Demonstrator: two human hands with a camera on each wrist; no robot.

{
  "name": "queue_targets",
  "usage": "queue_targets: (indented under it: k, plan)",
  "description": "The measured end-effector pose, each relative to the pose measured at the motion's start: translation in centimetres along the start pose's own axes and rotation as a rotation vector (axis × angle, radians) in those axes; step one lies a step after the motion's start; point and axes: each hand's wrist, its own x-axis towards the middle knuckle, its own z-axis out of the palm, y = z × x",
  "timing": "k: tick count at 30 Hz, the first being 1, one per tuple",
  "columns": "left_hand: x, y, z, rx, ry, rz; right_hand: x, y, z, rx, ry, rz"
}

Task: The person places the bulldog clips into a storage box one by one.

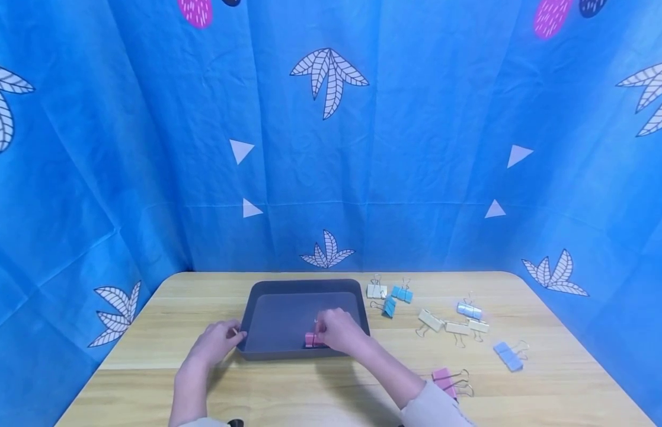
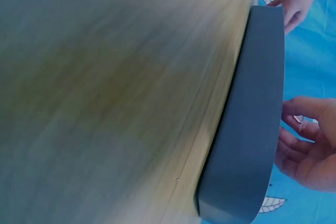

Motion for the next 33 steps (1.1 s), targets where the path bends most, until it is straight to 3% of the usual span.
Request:
queue_targets:
  k: [6, 12, 20, 33]
  plan:
    - [-0.04, 0.01, 0.03, -0.002, 0.005, -0.004, -0.13, 0.19, 0.19, -0.044, -0.029, -0.009]
    - [-0.04, 0.02, 0.01, -0.006, 0.004, 0.000, -0.43, 0.33, 0.31, -0.116, -0.004, -0.056]
    - [-0.08, 0.08, -0.03, -0.007, 0.005, 0.000, -0.61, 0.36, 0.27, -0.106, 0.014, -0.099]
    - [-0.12, 0.29, -0.12, -0.004, 0.001, 0.000, -0.61, 0.41, -0.06, -0.065, -0.008, -0.029]
